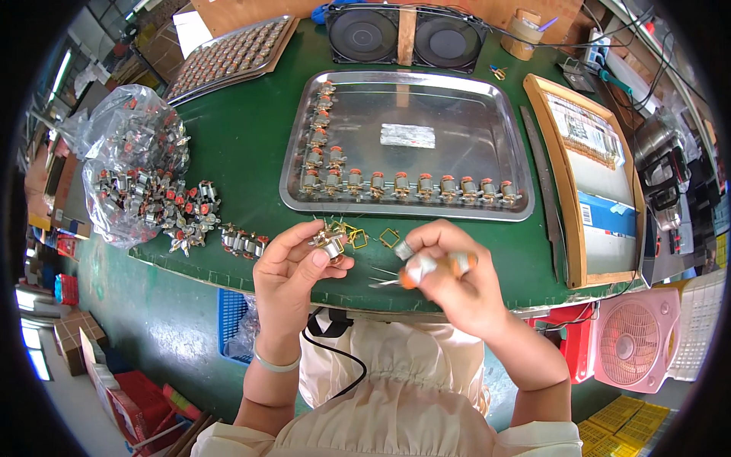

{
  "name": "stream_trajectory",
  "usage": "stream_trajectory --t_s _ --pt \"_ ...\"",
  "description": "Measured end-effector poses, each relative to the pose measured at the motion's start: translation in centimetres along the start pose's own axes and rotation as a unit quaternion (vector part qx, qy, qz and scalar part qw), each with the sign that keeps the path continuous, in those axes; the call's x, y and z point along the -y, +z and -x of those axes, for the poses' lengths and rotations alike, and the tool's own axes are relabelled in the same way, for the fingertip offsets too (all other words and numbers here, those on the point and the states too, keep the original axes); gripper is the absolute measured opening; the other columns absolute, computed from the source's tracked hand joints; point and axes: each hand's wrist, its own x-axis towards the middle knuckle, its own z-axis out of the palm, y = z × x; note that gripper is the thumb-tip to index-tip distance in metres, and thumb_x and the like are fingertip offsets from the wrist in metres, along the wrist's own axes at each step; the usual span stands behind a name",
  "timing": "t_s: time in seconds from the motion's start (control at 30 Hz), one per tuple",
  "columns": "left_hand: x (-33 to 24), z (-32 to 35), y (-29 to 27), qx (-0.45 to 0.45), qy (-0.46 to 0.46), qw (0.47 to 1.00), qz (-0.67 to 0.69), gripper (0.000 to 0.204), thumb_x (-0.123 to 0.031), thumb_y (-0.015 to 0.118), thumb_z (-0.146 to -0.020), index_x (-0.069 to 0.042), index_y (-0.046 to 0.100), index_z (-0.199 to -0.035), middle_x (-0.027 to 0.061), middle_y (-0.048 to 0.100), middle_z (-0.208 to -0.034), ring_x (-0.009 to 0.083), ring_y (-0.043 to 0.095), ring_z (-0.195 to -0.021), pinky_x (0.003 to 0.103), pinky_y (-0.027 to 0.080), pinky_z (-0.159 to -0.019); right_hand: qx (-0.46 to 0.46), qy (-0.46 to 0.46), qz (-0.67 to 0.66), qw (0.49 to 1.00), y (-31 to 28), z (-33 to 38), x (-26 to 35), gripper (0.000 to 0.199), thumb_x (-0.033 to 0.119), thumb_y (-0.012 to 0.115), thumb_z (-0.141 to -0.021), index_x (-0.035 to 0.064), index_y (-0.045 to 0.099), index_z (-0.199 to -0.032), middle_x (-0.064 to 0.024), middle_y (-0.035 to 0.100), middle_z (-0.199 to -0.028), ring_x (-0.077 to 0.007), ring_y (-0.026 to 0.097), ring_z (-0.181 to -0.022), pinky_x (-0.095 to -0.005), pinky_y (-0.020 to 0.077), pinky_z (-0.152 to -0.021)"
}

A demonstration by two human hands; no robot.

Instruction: Manually assemble electronic components by attaching small metal parts using a tool.

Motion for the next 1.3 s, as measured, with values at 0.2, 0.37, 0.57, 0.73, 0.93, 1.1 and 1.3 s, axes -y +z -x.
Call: stream_trajectory --t_s 0.2,0.37,0.57,0.73,0.93,1.1,1.3 --pt "0.1 -0.2 0.6 -0.05 -0.023 0.987 0.154 0.034 -0.008 0.052 -0.087 -0.002 0.045 -0.119 0.0175 0.058 -0.104 0.0258 0.062 -0.088 0.03 0.054 -0.073 -0.051 -0.283 0.229 0.93 2.3 0.2 -2.9 0.035 -0.007 0.063 -0.069 -0.0032 0.054 -0.103 -0.0124 0.059 -0.089 -0.0153 0.055 -0.07 -0.0247 0.0448 -0.054" --pt "0.6 -0.3 0.8 -0.084 -0.037 0.969 0.228 0.033 -0.011 0.05 -0.088 -0.003 0.044 -0.119 0.0174 0.056 -0.109 0.0254 0.061 -0.091 0.029 0.054 -0.073 -0.09 -0.249 0.214 0.94 3.8 0.4 -3.5 0.034 -0.007 0.061 -0.072 -0.0042 0.054 -0.105 -0.0127 0.059 -0.089 -0.0128 0.055 -0.067 -0.0228 0.0436 -0.052" --pt "0.9 -0.3 1.1 -0.104 0.015 0.977 0.186 0.032 -0.009 0.05 -0.088 -0.002 0.044 -0.118 0.017 0.056 -0.108 0.0264 0.061 -0.091 0.03 0.053 -0.074 -0.046 0.001 -0.107 0.993 4.0 0.8 -3.0 0.029 0.012 0.05 -0.087 -0.0032 0.05 -0.111 -0.0112 0.058 -0.084 -0.008 0.045 -0.054 -0.0225 0.0407 -0.046" --pt "1.0 0.1 1.1 -0.101 0.048 0.979 0.168 0.032 -0.008 0.051 -0.087 -0.001 0.044 -0.118 0.0172 0.056 -0.108 0.0271 0.061 -0.09 0.031 0.053 -0.074 0.109 0.199 -0.423 0.877 2.8 0.3 -3.4 0.036 0.031 0.042 -0.092 -0.0018 0.05 -0.104 -0.01 0.056 -0.079 -0.0066 0.036 -0.049 -0.0244 0.04 -0.046" --pt "0.7 0.6 1.8 -0.115 0.079 0.977 0.159 0.033 -0.006 0.051 -0.087 -0.001 0.044 -0.118 0.0178 0.057 -0.106 0.0279 0.061 -0.089 0.032 0.053 -0.074 -0.197 -0.246 0.204 0.927 5.2 0.0 -5.0 0.036 0.035 0.044 -0.09 -0.0003 0.05 -0.088 -0.006 0.054 -0.077 -0.009 0.044 -0.054 -0.0221 0.0334 -0.044" --pt "0.7 0.9 1.8 -0.114 0.106 0.977 0.146 0.032 -0.006 0.051 -0.087 -0.001 0.044 -0.117 0.0184 0.057 -0.106 0.0284 0.061 -0.089 0.032 0.053 -0.074 0.033 0.195 -0.293 0.935 3.9 0.7 -2.9 0.035 0.031 0.041 -0.092 -0.0026 0.048 -0.095 -0.0062 0.049 -0.068 -0.0095 0.039 -0.049 -0.0233 0.0326 -0.041" --pt "0.7 0.8 1.8 -0.128 0.114 0.973 0.157 0.033 -0.007 0.051 -0.087 -0.001 0.043 -0.118 0.0182 0.057 -0.106 0.0285 0.061 -0.09 0.033 0.052 -0.075 -0.175 -0.06 0.018 0.983 5.7 0.6 -3.4 0.043 0.038 0.032 -0.094 -0.0003 0.05 -0.092 -0.008 0.047 -0.054 -0.0106 0.041 -0.044 -0.0228 0.0317 -0.04"
